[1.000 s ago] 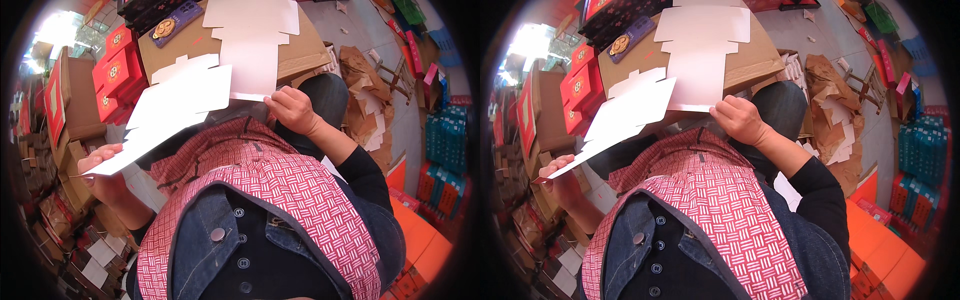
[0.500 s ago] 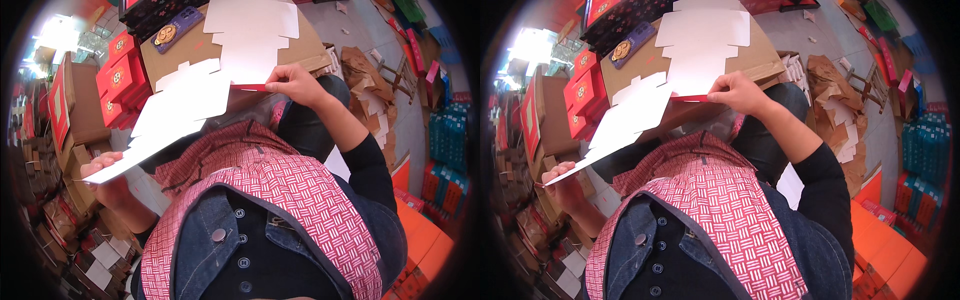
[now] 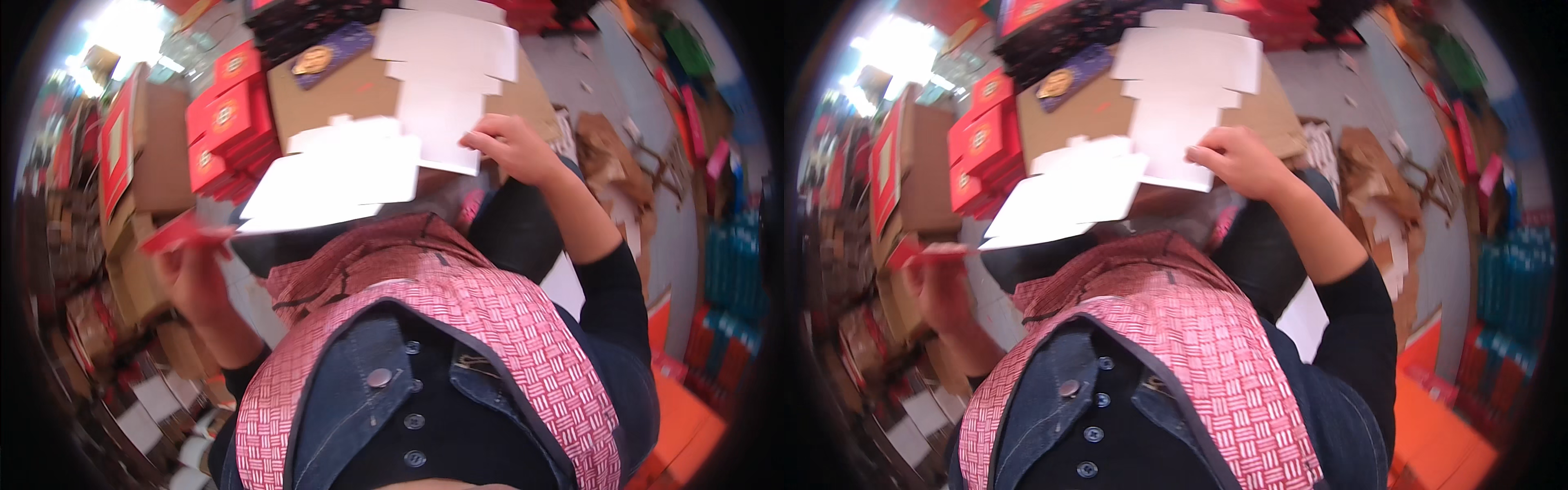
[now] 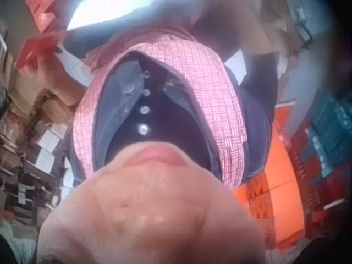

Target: The person folds red and white cardboard pieces into small rectangular boxes by hand. They repeatedly pick up flat pieces, fold the sides, and place the finished boxes into a larger container.

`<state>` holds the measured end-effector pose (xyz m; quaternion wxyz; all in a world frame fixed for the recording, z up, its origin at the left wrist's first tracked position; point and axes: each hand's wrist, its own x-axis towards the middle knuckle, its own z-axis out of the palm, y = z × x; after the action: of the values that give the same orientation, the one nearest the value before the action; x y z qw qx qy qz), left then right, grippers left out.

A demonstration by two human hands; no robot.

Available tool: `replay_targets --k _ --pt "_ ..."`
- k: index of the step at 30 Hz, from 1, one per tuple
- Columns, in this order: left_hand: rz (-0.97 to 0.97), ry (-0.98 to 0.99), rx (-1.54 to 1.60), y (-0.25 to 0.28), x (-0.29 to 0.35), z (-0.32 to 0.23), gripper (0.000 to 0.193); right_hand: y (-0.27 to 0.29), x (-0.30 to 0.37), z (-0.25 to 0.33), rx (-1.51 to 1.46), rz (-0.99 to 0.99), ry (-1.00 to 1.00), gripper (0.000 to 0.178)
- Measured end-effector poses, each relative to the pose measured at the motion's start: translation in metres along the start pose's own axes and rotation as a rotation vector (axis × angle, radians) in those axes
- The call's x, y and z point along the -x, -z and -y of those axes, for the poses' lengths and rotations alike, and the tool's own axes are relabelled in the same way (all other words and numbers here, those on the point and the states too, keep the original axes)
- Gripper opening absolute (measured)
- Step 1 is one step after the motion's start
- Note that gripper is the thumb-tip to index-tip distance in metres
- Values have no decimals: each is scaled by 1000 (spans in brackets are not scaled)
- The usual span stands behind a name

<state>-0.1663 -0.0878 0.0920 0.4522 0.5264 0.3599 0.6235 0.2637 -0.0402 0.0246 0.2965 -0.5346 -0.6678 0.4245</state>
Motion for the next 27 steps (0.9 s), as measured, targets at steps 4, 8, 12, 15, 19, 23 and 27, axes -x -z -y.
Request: replay_targets --k 4,8,12,15,19,23,27 --pt "152 151 -54 -63 -25 -11 19 5 -7 51 -196 -134 177 28" --pt "268 106 101 -105 -41 -16 22 9 -32 65 17 -80 279 38" --pt "326 7 157 -129 -54 -35 24 26 -64 32 -176 71 -263 56" --pt "334 -30 188 -137 -66 -42 24 38 -63 9 -487 441 -369 73" --pt "323 72 189 -148 -82 -44 24 22 -41 -15 -568 495 -270 70" --pt "293 184 155 -148 -81 -41 23 6 -25 -22 -540 151 -213 45" --pt "311 243 193 -143 -80 -33 23 17 -14 9 -775 -157 -120 35"
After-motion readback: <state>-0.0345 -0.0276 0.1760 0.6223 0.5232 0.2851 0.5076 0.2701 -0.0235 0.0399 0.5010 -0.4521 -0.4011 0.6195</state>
